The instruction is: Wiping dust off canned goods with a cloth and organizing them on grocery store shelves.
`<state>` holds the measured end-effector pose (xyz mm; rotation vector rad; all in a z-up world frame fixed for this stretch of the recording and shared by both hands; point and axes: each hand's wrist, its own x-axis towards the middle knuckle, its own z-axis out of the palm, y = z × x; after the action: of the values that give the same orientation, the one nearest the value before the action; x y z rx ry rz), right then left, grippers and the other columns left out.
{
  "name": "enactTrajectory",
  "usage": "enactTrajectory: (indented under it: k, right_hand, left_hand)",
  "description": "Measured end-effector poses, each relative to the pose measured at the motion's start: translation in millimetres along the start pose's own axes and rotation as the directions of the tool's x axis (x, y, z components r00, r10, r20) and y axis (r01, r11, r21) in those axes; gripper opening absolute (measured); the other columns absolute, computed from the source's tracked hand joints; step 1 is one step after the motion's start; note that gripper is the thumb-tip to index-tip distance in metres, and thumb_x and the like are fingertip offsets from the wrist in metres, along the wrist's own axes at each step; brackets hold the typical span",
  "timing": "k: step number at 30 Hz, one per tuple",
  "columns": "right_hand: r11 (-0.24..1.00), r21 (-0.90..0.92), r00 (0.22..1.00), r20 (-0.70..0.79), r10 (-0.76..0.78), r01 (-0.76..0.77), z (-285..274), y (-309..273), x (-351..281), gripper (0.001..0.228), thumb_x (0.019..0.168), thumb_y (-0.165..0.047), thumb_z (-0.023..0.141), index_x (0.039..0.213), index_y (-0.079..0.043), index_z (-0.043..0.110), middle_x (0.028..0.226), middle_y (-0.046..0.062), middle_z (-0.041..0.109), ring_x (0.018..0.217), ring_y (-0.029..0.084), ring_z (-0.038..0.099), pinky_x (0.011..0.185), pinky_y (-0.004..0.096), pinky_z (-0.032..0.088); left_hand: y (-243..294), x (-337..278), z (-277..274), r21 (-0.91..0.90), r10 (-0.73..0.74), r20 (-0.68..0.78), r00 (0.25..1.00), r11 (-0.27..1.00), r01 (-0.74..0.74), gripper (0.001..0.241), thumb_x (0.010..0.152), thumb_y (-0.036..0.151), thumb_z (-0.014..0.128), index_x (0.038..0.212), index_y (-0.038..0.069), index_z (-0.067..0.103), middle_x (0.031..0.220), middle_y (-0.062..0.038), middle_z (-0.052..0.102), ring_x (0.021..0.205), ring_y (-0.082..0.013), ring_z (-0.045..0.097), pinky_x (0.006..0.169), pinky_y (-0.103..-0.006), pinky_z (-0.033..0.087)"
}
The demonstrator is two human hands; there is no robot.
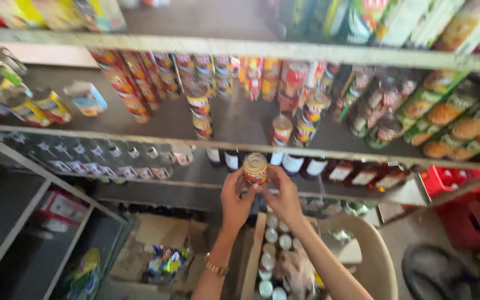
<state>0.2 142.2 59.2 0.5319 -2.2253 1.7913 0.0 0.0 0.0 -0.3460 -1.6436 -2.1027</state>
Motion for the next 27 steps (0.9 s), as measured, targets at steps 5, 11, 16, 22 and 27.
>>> enactTrajectory:
  k: [5, 11, 16, 22, 27]
  right_hand:
    - [0.986, 0.131, 0.995, 0.014, -0.104, 0.101, 33, -5, 64, 0.054, 0.090, -0.002, 0.075, 0.139, 0.000, 0.050, 0.132, 0.015, 0.068, 0.124, 0.021, 0.066, 0.105, 0.037, 0.053]
    - [0.977, 0.176, 0.993, 0.000, -0.119, 0.117, 64, 26, 98, 0.059, 0.088, -0.001, 0.074, 0.141, 0.001, 0.048, 0.128, 0.014, 0.066, 0.118, 0.022, 0.068, 0.098, 0.034, 0.056]
    - [0.988, -0.087, 0.987, -0.088, -0.134, 0.126, 70, 42, 110, 0.061, 0.085, -0.001, 0.078, 0.139, -0.001, 0.051, 0.124, 0.013, 0.068, 0.107, 0.021, 0.072, 0.089, 0.032, 0.060]
    - [0.981, 0.165, 0.993, -0.079, -0.093, 0.105, 71, 59, 126, 0.057, 0.088, 0.004, 0.070, 0.140, 0.000, 0.047, 0.129, 0.017, 0.066, 0.118, 0.021, 0.069, 0.094, 0.033, 0.059]
    - [0.998, -0.052, 0.992, -0.113, -0.048, 0.043, 72, 57, 135, 0.056, 0.085, 0.007, 0.072, 0.137, 0.000, 0.052, 0.120, 0.018, 0.072, 0.109, 0.025, 0.074, 0.090, 0.036, 0.061]
  left_hand:
    - [37, 62, -10, 0.314, 0.136, -0.118, 0.984, 0.945, -0.093, 0.056, 0.088, 0.002, 0.076, 0.141, 0.001, 0.056, 0.130, -0.013, 0.054, 0.123, -0.0232, 0.059, 0.101, -0.0358, 0.054]
    - [33, 90, -26, 0.353, 0.147, -0.178, 0.973, 0.933, -0.076, 0.057, 0.090, 0.004, 0.073, 0.144, 0.001, 0.053, 0.130, -0.014, 0.057, 0.117, -0.0223, 0.062, 0.095, -0.0343, 0.057]
    - [26, 105, -25, 0.314, 0.143, -0.185, 0.972, 0.946, -0.079, 0.055, 0.088, 0.003, 0.070, 0.141, 0.000, 0.055, 0.126, -0.013, 0.061, 0.107, -0.0195, 0.066, 0.090, -0.0334, 0.057]
    - [13, 121, -16, 0.511, 0.272, -0.181, 0.945, 0.847, -0.146, 0.040, 0.089, 0.003, 0.071, 0.128, -0.003, 0.062, 0.113, -0.017, 0.067, 0.103, -0.0296, 0.066, 0.090, -0.0394, 0.053]
    - [-8, 126, -16, 0.565, 0.298, -0.170, 0.940, 0.810, -0.155, 0.044, 0.091, 0.003, 0.069, 0.133, -0.006, 0.058, 0.121, -0.023, 0.064, 0.111, -0.0398, 0.062, 0.096, -0.0455, 0.049]
